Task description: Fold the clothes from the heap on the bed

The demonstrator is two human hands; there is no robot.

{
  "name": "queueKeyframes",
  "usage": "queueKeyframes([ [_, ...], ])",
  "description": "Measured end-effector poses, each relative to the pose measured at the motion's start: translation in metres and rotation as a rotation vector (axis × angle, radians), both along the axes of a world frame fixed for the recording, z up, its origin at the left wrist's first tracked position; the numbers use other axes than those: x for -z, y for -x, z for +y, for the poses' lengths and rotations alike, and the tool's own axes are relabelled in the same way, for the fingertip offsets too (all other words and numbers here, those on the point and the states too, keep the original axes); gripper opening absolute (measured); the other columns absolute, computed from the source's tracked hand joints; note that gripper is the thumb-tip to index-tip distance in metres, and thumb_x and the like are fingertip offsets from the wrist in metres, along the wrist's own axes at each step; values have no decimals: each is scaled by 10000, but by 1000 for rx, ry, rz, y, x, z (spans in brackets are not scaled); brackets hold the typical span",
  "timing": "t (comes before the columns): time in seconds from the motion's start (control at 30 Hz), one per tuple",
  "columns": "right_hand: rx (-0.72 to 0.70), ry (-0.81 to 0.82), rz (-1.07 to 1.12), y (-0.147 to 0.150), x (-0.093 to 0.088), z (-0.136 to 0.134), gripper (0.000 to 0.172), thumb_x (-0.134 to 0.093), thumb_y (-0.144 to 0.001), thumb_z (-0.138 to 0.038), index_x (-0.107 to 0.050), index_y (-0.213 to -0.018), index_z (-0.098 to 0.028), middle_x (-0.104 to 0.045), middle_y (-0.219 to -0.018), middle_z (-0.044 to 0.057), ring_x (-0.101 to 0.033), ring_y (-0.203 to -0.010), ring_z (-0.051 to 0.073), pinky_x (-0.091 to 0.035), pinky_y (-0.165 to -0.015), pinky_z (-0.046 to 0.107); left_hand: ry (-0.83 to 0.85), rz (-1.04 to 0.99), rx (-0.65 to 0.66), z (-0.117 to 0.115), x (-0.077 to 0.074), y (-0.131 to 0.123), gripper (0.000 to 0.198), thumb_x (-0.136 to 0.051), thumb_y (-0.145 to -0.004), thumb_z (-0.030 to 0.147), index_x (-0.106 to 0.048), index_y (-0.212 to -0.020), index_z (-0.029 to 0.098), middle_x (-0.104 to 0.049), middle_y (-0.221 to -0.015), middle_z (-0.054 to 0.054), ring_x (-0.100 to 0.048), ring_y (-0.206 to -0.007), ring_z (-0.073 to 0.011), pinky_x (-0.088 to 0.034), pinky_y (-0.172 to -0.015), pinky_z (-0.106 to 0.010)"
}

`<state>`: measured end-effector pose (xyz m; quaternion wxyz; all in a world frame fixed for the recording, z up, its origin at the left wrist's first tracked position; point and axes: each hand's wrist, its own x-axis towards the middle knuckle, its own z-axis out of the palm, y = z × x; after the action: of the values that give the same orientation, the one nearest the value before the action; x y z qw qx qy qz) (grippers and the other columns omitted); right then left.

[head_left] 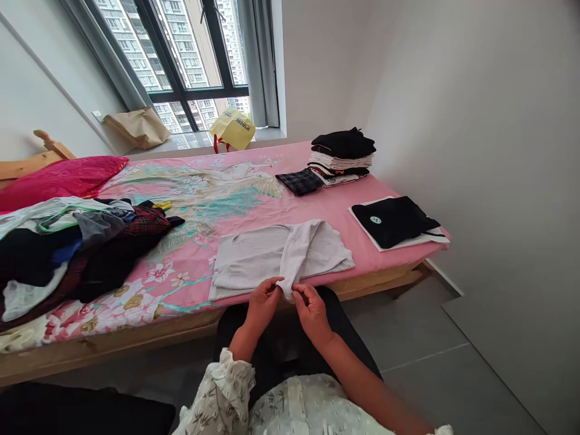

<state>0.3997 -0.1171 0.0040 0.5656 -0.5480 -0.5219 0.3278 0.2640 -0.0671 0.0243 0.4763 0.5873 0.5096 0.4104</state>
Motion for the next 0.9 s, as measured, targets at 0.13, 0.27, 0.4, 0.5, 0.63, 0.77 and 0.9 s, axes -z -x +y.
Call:
queueKeyframes([
  [0.13, 22, -15, 13, -12, -16, 2, 249, -505, -840, -397, -587, -947, -188, -633, -885, 43, -576, -812, 168, -465, -744, 287, -43, -16, -10, -4, -6, -8, 330, -586, -740, 357, -668, -973, 139, -668, -723, -16, -576, -608, -121, -449, -573, -234],
  [0.27, 7, -83, -193, -21, -16, -3, 377, -633, -728, -331, -564, -1075, -202, -615, -1051, 73, -544, -992, 217, -418, -888, 346, -60, -23, 8, -6, -9, -18, 259, -594, -753, 361, -672, -885, 153, -686, -782, -27, -610, -690, -141, -475, -651, -252],
  [0.4, -32, 55, 56, -29, -11, 1, 227, -482, -832, -354, -598, -940, -191, -636, -872, 41, -560, -813, 177, -435, -792, 305, -79, -27, 37, -5, -8, -27, 239, -616, -755, 374, -676, -823, 153, -673, -745, -21, -592, -697, -142, -471, -657, -249],
  [0.5, -159, 162, 361, -32, -8, 7, 264, -501, -818, -396, -588, -952, -187, -629, -828, 10, -540, -751, 147, -430, -740, 265, -96, -22, 19, -2, 1, -28, 246, -607, -769, 357, -675, -900, 159, -670, -783, -20, -585, -716, -137, -474, -680, -252],
  [0.63, -168, 221, 458, -29, -4, 12, 260, -464, -817, -423, -576, -865, -194, -602, -784, -2, -503, -709, 133, -413, -693, 243, -162, 17, -155, -10, 6, -26, 248, -603, -765, 271, -621, -995, 180, -613, -844, -15, -533, -713, -122, -457, -702, -260],
  [0.77, -128, 216, 315, -23, -5, 13, 302, -385, -846, -443, -548, -818, -190, -562, -770, 10, -476, -711, 137, -411, -676, 240, -388, 194, -62, -25, -7, -27, 113, -577, -763, 206, -615, -867, 185, -596, -873, -48, -539, -855, -174, -437, -813, -308],
  [0.9, -174, 204, 236, -20, -13, 14, 283, -398, -854, -438, -527, -817, -189, -523, -742, -4, -455, -693, 130, -406, -659, 227, -441, 296, -32, -30, -13, -26, 180, -584, -768, 211, -604, -945, 186, -622, -899, -56, -557, -876, -184, -435, -816, -316],
])
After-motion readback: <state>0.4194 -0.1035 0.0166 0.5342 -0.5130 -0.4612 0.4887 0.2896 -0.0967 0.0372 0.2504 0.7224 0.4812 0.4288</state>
